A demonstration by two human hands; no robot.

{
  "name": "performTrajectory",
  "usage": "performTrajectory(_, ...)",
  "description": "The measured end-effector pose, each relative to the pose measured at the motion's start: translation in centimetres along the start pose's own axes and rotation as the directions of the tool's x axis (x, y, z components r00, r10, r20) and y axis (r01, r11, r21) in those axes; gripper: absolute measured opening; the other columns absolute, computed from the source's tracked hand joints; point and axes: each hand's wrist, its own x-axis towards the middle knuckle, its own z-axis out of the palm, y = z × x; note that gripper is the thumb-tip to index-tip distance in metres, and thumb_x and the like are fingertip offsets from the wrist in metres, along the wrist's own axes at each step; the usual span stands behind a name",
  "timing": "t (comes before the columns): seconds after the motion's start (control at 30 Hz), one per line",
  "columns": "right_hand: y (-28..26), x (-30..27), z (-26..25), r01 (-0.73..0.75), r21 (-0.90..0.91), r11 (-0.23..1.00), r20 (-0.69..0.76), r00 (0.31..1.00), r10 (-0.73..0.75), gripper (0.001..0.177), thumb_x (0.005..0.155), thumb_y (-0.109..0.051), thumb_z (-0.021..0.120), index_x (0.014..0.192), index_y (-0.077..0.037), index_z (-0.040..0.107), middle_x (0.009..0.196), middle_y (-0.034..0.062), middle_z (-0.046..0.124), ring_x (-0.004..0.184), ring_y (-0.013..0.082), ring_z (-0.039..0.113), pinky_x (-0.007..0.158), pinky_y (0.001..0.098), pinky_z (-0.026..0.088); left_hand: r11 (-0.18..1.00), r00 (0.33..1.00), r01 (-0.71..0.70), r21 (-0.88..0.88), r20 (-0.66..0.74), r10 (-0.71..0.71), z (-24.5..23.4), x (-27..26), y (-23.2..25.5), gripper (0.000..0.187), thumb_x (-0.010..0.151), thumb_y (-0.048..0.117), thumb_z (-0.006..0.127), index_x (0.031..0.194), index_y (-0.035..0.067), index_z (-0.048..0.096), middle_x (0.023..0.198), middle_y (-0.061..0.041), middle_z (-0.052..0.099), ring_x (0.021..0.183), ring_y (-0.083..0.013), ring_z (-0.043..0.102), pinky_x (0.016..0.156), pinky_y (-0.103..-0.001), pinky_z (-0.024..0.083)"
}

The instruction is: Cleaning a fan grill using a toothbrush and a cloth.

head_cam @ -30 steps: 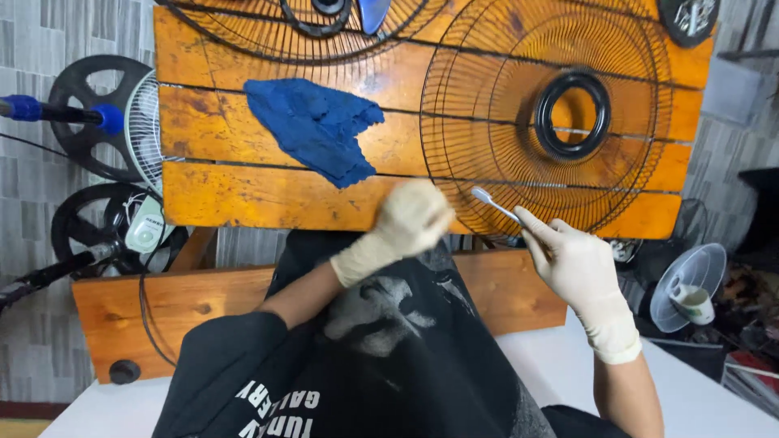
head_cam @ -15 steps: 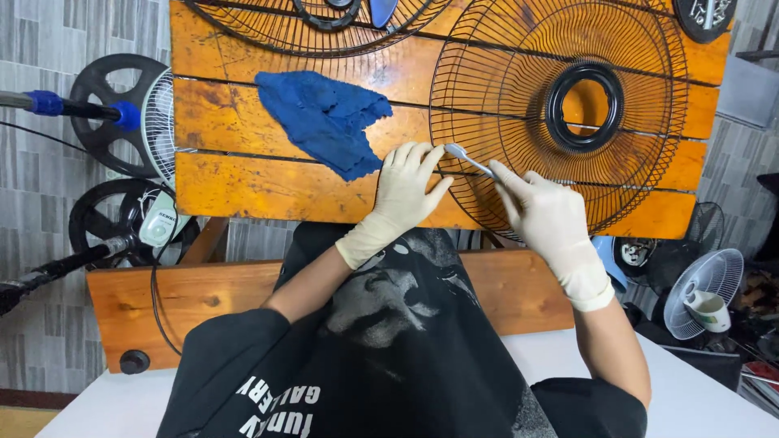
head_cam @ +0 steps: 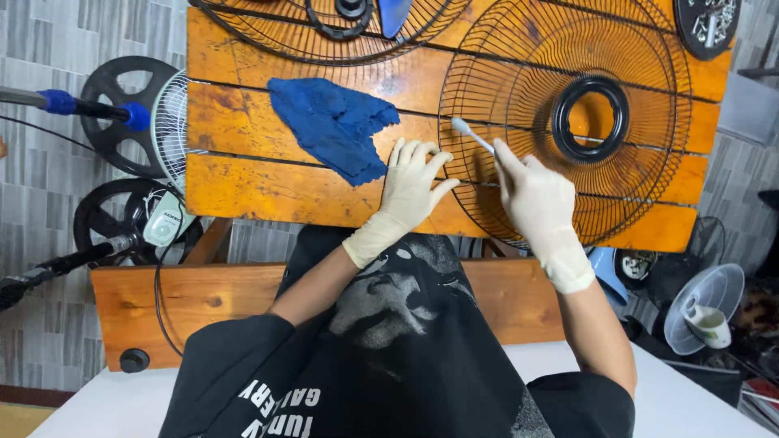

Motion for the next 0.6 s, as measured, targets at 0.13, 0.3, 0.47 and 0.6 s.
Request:
performTrajectory(0.13, -0.2, 4.5, 0.9, -0.053, 0.013, 0.998, -0.087, 0.995, 0.054, 0.03, 0.107, -0.036, 0.061, 0.136, -0.037, 0.067, 0.069, -0.0001, 0.059, 0.053, 0.0261, 0.067, 0.048, 0.0397, 0.055, 1.0, 1.0, 0.007, -0.011, 0.026, -0.007, 0.3, -0.1, -0.1, 0.042, 0.092, 0.052, 0.068, 0.118, 0.02, 0.059, 0.115, -0.004, 0.051, 0.127, -0.0309, 0.046, 0.117, -0.057, 0.027)
performTrajectory(0.3, 0.3, 6.1, 1.4, -0.096, 0.095, 0.991, -0.002, 0.995, 0.097, 0.031, 0.108, -0.032, 0.059, 0.138, -0.029, 0.066, 0.07, 0.0084, 0.065, 0.059, 0.0362, 0.071, 0.05, 0.0497, 0.056, 0.999, 0.997, 0.029, 0.016, 0.073, -0.031, -1.4, 0.4, 0.9, 0.04, 0.095, 0.052, 0.064, 0.118, 0.02, 0.058, 0.129, -0.008, 0.051, 0.141, -0.0351, 0.039, 0.12, -0.056, 0.023)
performTrajectory(0.47, -2.0, 1.4, -5.1, -0.141, 0.114, 0.983, 0.296, 0.95, 0.101, 0.03, 0.106, -0.032, 0.056, 0.133, -0.028, 0.068, 0.072, 0.0111, 0.072, 0.067, 0.0352, 0.075, 0.06, 0.0489, 0.061, 0.998, 0.992, -0.015, 0.058, 0.122, 0.008, -2.0, 0.6, 1.3, 0.037, 0.101, 0.042, 0.063, 0.122, 0.013, 0.054, 0.169, -0.014, 0.023, 0.154, -0.0352, 0.025, 0.122, -0.06, 0.017)
performTrajectory(0.6, -2.0, 3.4, -2.2, -0.15, 0.061, 0.987, 0.244, 0.961, 0.131, 0.033, 0.106, -0.035, 0.054, 0.137, -0.029, 0.065, 0.073, 0.0124, 0.07, 0.067, 0.0372, 0.074, 0.059, 0.0532, 0.06, 0.998, 0.989, -0.042, 0.05, 0.142, 0.035, -1.0, 0.1, 0.6, 0.041, 0.103, 0.048, 0.057, 0.124, 0.013, 0.054, 0.166, -0.013, 0.028, 0.152, -0.0336, 0.029, 0.122, -0.061, 0.018)
